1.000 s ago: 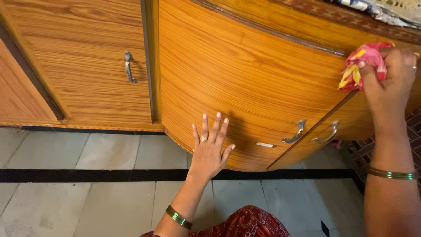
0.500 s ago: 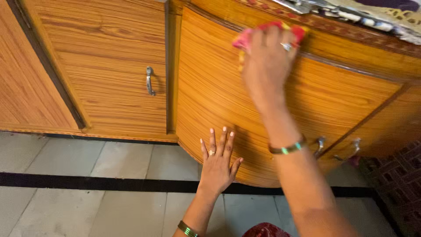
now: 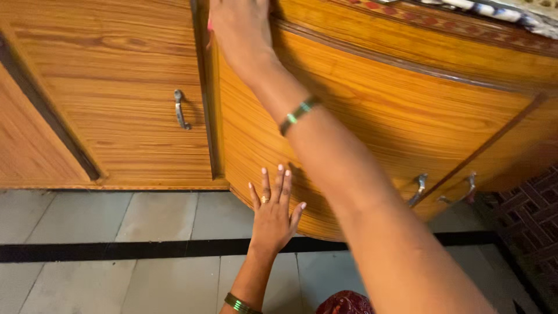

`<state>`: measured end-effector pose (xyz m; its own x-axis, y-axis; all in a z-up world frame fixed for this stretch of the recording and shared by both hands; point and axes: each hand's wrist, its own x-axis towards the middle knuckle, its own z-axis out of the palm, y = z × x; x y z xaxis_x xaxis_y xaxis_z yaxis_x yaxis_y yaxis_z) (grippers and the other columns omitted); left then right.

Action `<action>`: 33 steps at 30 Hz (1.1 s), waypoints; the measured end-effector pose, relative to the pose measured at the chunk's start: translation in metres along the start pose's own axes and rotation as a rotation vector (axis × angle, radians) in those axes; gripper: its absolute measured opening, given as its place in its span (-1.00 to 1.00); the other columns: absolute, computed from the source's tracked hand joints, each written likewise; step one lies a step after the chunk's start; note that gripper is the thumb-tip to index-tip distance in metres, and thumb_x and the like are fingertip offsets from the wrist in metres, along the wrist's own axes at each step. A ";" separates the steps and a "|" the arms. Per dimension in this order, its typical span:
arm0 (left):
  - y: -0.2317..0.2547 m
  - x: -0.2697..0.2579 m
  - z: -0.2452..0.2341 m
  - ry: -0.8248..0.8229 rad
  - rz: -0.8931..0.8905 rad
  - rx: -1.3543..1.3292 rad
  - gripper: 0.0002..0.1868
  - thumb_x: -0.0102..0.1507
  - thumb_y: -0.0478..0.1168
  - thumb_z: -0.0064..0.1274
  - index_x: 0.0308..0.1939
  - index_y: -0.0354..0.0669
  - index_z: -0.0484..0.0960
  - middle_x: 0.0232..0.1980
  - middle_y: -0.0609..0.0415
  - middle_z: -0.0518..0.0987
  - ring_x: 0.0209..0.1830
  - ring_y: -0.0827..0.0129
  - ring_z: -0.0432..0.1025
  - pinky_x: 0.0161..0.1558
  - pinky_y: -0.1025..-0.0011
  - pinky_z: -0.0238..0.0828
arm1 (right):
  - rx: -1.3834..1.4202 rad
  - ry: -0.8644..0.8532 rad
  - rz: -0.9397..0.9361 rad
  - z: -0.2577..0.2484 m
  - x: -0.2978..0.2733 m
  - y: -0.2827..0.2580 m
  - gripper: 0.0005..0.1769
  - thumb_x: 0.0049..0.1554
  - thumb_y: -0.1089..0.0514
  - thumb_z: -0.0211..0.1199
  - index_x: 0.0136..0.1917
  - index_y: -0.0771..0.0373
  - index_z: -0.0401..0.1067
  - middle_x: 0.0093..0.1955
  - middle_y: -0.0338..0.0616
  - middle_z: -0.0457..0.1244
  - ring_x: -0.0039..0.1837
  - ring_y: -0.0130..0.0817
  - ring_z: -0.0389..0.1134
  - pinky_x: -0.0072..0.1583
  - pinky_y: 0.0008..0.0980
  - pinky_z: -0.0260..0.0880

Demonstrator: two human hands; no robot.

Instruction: The person wipes the front of a wooden cabinet with a colorful cloth. They move from left to right, cleaning the doors and handles in a continuous motion.

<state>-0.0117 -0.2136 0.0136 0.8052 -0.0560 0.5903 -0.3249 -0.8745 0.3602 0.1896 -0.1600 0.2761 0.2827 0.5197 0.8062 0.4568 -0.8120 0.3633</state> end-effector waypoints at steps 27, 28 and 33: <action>0.015 -0.004 -0.015 0.035 -0.003 -0.071 -0.12 0.34 0.15 -0.09 0.57 -0.24 -0.02 0.66 -0.04 -0.08 0.65 -0.10 -0.31 0.46 -0.31 -0.44 | -0.116 0.270 0.285 -0.152 -0.226 0.179 -0.84 0.20 0.20 0.25 0.01 0.26 0.33 0.19 0.02 0.19 0.32 -0.07 0.11 0.28 -0.07 0.18; 0.016 -0.006 -0.015 0.036 -0.011 -0.073 -0.12 0.34 0.15 -0.09 0.57 -0.24 -0.02 0.66 -0.04 -0.08 0.65 -0.10 -0.31 0.46 -0.31 -0.44 | -0.112 0.244 0.271 -0.146 -0.209 0.160 -0.80 0.22 0.14 0.28 0.02 0.25 0.34 0.20 0.04 0.18 0.32 -0.03 0.11 0.29 -0.02 0.17; 0.008 -0.006 -0.022 0.031 -0.053 -0.061 -0.12 0.33 0.14 -0.07 0.57 -0.24 -0.02 0.66 -0.06 -0.08 0.65 -0.13 -0.32 0.45 -0.32 -0.45 | -0.114 0.146 0.141 -0.097 -0.124 0.069 -0.60 0.13 -0.02 0.38 0.12 0.21 0.38 0.22 0.07 0.18 0.32 0.12 0.13 0.28 0.26 0.11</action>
